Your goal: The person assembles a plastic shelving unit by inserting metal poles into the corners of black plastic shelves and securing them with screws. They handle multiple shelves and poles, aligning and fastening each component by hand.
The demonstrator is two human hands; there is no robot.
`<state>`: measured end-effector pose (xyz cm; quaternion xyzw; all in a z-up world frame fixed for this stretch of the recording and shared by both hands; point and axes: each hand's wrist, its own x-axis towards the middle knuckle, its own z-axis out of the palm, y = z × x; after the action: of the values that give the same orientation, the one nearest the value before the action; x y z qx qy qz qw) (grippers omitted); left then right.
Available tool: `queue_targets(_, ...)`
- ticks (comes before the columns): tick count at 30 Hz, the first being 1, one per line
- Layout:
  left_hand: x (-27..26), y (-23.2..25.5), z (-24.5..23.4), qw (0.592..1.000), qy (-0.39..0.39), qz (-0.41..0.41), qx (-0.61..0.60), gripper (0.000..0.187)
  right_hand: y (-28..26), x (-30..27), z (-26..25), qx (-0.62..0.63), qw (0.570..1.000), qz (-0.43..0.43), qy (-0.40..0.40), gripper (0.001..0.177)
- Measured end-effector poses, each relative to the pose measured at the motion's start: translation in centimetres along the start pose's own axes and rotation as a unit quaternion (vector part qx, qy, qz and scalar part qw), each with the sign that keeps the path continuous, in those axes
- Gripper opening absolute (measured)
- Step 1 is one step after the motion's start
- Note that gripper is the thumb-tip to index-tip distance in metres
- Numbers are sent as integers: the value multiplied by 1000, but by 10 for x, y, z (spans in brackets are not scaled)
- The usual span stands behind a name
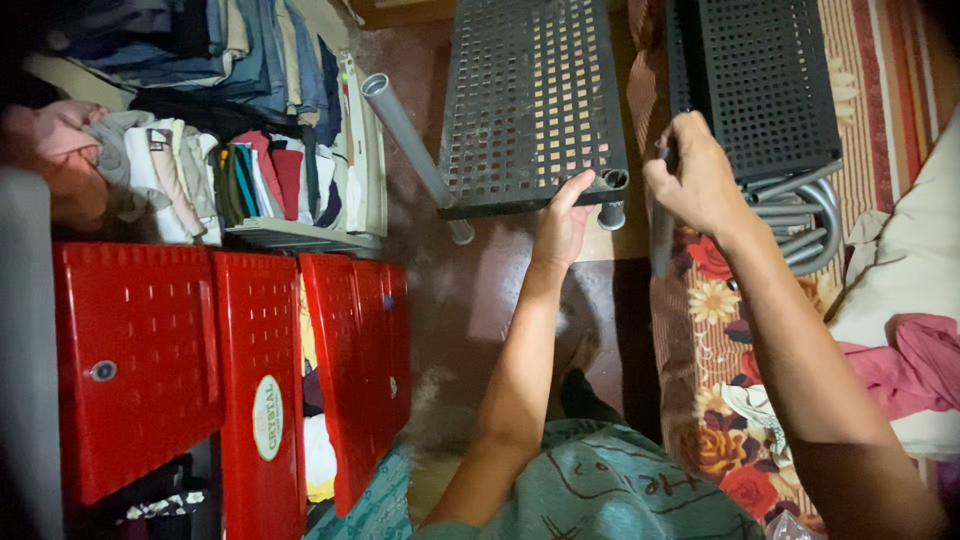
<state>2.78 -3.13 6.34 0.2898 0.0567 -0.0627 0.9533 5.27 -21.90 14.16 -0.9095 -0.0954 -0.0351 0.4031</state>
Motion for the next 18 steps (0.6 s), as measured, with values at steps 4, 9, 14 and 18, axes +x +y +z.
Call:
queue_targets(4, -5, 11, 0, 1000, 7, 20, 2, 40, 1, 19, 19, 208, 969, 131, -36, 13)
queue_targets(9, -11, 26, 1, 1000, -12, 25, 2, 40, -20, 32, 16, 382, 895, 231, -15, 13)
queue_targets(14, -13, 35, 1, 1000, -3, 28, -4, 37, -59, 43, 23, 361, 865, 323, -126, 34)
queue_targets(18, -26, 48, 0, 1000, -17, 21, -6, 35, -73, 55, 35, 401, 856, 296, -139, 21)
